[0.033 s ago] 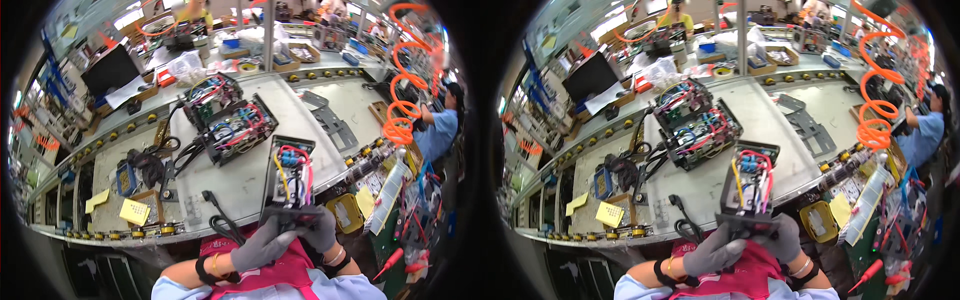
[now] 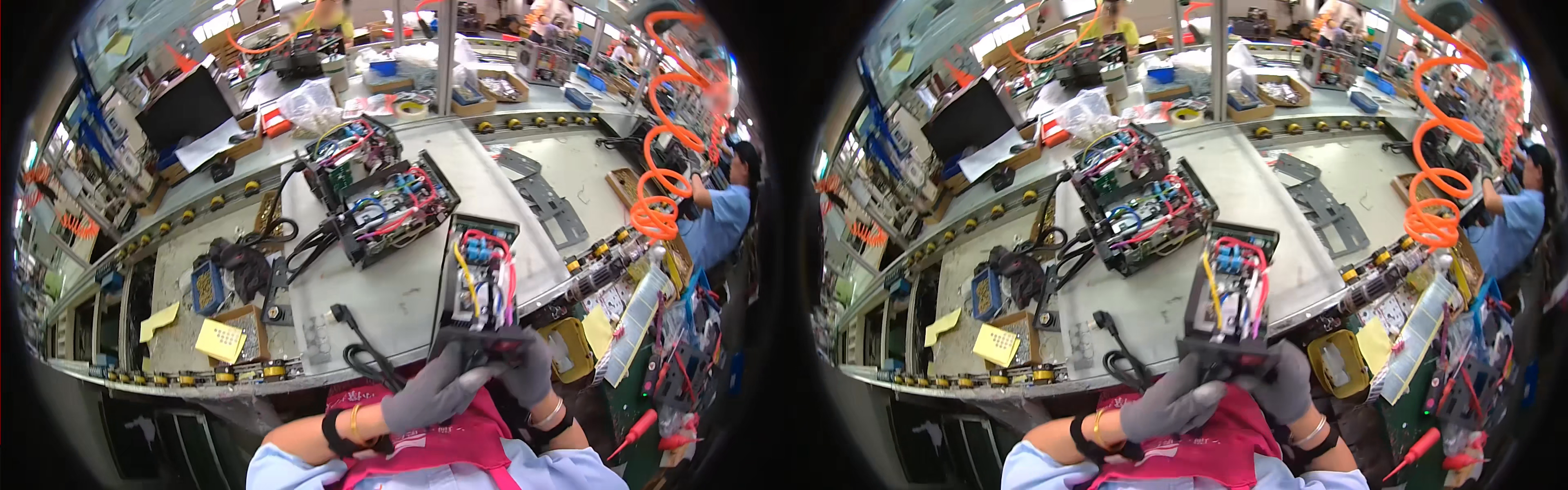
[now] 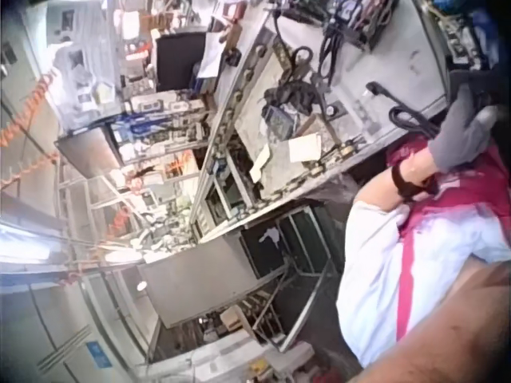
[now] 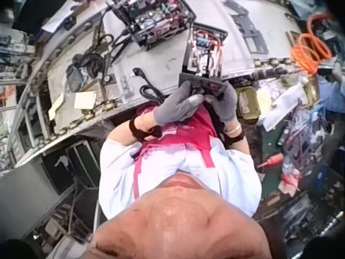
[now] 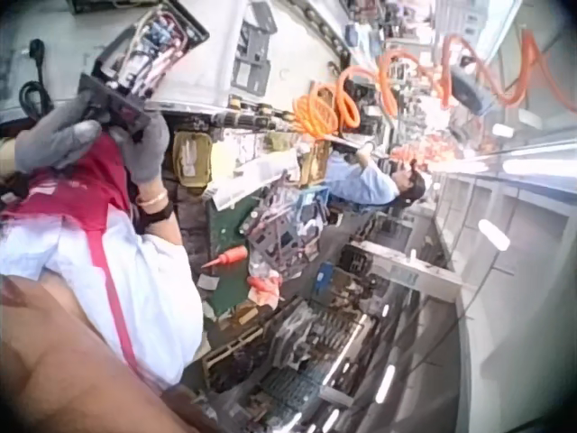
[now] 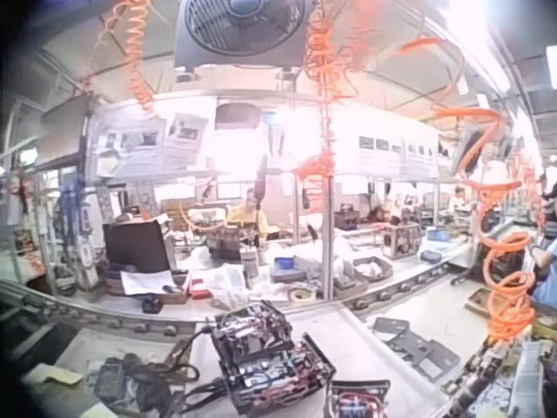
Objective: Assembling internal parts of electronic units, applying labels, and using an electric screwdriver.
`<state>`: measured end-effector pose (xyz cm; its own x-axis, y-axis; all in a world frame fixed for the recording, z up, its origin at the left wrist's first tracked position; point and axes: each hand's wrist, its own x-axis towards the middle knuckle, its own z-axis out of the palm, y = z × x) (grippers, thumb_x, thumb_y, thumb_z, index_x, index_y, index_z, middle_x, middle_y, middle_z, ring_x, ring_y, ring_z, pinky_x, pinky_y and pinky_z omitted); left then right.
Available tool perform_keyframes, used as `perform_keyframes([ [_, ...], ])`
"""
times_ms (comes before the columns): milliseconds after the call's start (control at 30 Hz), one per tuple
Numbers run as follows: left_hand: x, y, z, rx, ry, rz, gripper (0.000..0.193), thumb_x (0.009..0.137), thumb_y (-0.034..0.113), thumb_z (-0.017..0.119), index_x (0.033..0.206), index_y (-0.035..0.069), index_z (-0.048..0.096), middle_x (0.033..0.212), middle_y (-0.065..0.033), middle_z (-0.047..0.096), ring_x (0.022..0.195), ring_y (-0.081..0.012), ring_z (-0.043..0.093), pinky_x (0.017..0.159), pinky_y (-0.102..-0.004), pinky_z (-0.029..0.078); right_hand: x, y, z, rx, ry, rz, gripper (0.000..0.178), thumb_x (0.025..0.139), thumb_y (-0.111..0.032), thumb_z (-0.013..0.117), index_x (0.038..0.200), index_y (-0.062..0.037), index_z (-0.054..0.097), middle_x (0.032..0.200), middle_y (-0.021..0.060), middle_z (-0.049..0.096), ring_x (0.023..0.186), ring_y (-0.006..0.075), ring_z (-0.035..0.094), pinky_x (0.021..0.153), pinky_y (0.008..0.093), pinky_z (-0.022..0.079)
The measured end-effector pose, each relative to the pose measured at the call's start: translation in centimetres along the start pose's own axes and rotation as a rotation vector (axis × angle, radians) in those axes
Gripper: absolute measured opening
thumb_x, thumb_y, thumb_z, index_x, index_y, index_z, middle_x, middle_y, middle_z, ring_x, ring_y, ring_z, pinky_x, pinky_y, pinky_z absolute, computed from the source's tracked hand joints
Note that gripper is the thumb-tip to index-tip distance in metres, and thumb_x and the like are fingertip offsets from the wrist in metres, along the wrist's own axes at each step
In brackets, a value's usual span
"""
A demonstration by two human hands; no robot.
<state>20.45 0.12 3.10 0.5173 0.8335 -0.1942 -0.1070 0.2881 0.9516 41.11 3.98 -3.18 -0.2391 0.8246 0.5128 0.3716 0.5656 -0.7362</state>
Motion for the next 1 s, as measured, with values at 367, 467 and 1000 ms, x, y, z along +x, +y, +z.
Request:
perform_keyframes([
  [367, 1.2, 1.0, -19.9, 1.495, 1.159, 0.587, 0.028, 0.083, 0.019, 0.065, 0.108, 0.006, 0.06, 0.1, -0.0159, 0.062, 0.083, -0.029, 0.063, 0.07, -0.0366, 0.05, 1.5, 7.3, -1.3, -0.231, 0.057, 0.204, 0.061, 0.064, -0.008, 0.079, 0.119, -0.0026, 0.053, 0.094, 0.0133, 0.061, 0.08, 0.0248, 0.06, 0.068, 0.0339, 0.049],
  [467, 1.2, -0.4, -23.2, 1.305, 1.046, 0.371, 0.026, 0.088, 0.026, 0.061, 0.104, 0.005, 0.06, 0.086, -0.0189, 0.061, 0.074, -0.0367, 0.061, 0.064, -0.0425, 0.049, 0.1, 6.8, 0.2, -0.205, 0.176, 0.258, 0.097, 0.071, -0.026, 0.079, 0.143, 0.0067, 0.023, 0.135, 0.0262, 0.04, 0.117, 0.0381, 0.048, 0.093, 0.0404, 0.047],
  [1000, 0.9, 6.0, -10.2, 0.451, -0.175, -0.199, 0.034, 0.097, 0.022, 0.055, 0.122, 0.0, 0.051, 0.11, -0.0095, 0.06, 0.097, -0.0153, 0.062, 0.084, -0.0299, 0.052, 1.5, 5.3, 3.9, -0.133, 0.364, 0.202, 0.13, 0.065, -0.064, 0.075, 0.148, 0.0049, 0.003, 0.151, 0.0271, 0.018, 0.139, 0.0356, 0.025, 0.112, 0.0433, 0.024],
])
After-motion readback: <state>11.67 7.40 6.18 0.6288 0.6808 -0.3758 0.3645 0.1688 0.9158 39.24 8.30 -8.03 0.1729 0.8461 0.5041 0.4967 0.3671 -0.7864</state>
